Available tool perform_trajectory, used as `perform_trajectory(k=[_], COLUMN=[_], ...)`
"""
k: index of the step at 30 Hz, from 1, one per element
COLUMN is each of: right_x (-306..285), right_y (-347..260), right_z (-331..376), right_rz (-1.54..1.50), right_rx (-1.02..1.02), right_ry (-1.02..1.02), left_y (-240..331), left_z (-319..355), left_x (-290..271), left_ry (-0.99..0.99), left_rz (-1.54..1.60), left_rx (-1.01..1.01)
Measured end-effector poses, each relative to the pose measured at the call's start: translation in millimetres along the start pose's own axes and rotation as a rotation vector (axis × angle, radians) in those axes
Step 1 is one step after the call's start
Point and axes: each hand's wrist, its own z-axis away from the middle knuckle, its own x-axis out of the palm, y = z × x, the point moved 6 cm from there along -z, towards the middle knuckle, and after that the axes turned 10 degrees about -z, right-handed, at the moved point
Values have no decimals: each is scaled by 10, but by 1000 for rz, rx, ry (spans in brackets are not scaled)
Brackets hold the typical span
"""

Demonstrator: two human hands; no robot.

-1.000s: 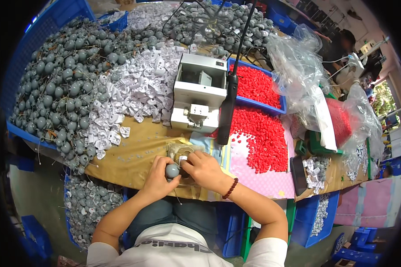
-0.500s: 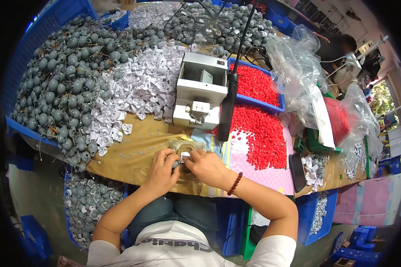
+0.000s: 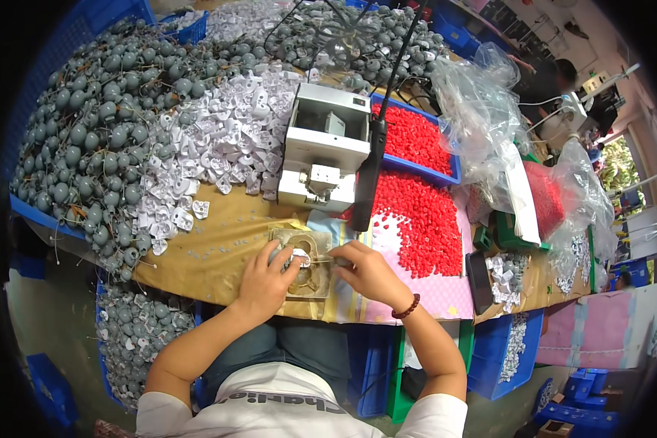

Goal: Apply small white labels to grey spherical objects using a specialized handheld tool at a factory workbench.

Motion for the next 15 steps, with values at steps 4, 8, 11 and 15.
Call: perform_trajectory(k=[4,8,11,15], right_x=[27,166,256,347], right_y=[102,311,346,290], right_z=[-59,-148,-240,-314], right_rz=[-214,-584,-977,-1378], right_rx=[-107,-136,-78,60], right_ry=[201,342,300,97], left_y=[-29,-43,-57,-60], left_z=[-13,-30,-11,-30], left_x=[3,17,15,-11], left_ry=[-4,-15,-11,5], left_rz=[42,55,63,96], left_rx=[18,20,16,36])
